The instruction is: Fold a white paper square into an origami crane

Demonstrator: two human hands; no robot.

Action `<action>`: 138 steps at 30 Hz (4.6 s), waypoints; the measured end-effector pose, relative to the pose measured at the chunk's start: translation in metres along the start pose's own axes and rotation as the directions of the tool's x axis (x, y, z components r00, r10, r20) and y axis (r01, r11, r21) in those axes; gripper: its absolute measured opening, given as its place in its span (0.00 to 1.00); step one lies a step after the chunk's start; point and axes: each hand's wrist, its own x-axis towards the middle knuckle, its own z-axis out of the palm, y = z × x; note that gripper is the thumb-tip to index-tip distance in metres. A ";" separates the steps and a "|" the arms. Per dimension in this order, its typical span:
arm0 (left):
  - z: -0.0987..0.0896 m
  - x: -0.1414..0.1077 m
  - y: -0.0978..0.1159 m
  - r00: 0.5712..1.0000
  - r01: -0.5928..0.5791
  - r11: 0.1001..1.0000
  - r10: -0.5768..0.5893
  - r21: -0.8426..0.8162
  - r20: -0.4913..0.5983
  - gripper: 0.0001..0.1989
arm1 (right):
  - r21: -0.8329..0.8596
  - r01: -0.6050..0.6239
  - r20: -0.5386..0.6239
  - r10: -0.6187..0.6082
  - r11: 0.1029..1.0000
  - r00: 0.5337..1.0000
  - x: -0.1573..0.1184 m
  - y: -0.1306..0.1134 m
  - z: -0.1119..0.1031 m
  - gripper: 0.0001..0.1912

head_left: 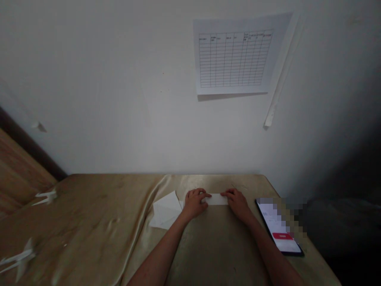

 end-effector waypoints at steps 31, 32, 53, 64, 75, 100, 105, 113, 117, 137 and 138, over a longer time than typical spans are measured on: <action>0.014 -0.005 0.042 0.976 0.167 0.985 -0.159 0.044 -0.149 0.20 | -0.115 -0.091 -0.067 0.084 0.989 0.994 -0.005 -0.025 0.005 0.23; 0.014 -0.005 0.041 0.976 0.170 0.984 -0.163 0.043 -0.144 0.20 | -0.109 -0.091 -0.063 0.084 0.990 0.994 -0.005 -0.024 0.005 0.23; 0.004 0.003 0.010 0.996 0.093 0.996 -0.093 -0.016 0.002 0.24 | 0.018 -0.057 0.041 0.056 0.998 0.998 0.007 0.000 0.001 0.32; 0.004 0.007 -0.010 0.999 -0.018 1.000 0.018 -0.012 0.034 0.24 | 0.052 -0.011 0.054 0.008 0.999 0.999 0.007 0.010 0.003 0.30; -0.001 0.002 -0.011 0.998 -0.058 0.998 0.058 -0.013 0.038 0.19 | 0.058 0.041 -0.019 -0.039 0.998 0.999 0.001 0.013 0.007 0.25; 0.001 0.000 -0.004 0.999 -0.043 0.998 0.042 -0.049 -0.031 0.26 | 0.043 0.058 -0.058 -0.055 0.997 0.997 -0.005 0.013 0.007 0.25; -0.001 -0.001 -0.001 0.998 -0.042 0.997 0.039 -0.070 -0.041 0.26 | 0.037 0.079 -0.049 -0.077 0.996 0.996 -0.007 0.011 0.005 0.25; -0.002 -0.001 0.000 0.999 -0.040 0.996 0.038 -0.081 -0.034 0.26 | 0.117 0.074 -0.075 -0.066 0.990 0.995 -0.008 0.010 0.001 0.24; -0.003 -0.001 0.002 0.999 -0.039 0.997 0.036 -0.070 -0.032 0.26 | 0.163 0.080 -0.111 -0.062 0.983 0.992 -0.009 0.009 -0.001 0.19; 0.000 -0.002 -0.003 0.999 -0.043 0.998 0.043 -0.042 -0.012 0.26 | 0.278 0.018 -0.069 0.001 0.960 0.998 -0.007 0.002 -0.008 0.22; 0.000 -0.002 -0.003 0.999 -0.044 0.998 0.044 -0.047 -0.017 0.26 | 0.275 0.010 -0.067 0.009 0.961 0.998 -0.007 0.002 -0.009 0.23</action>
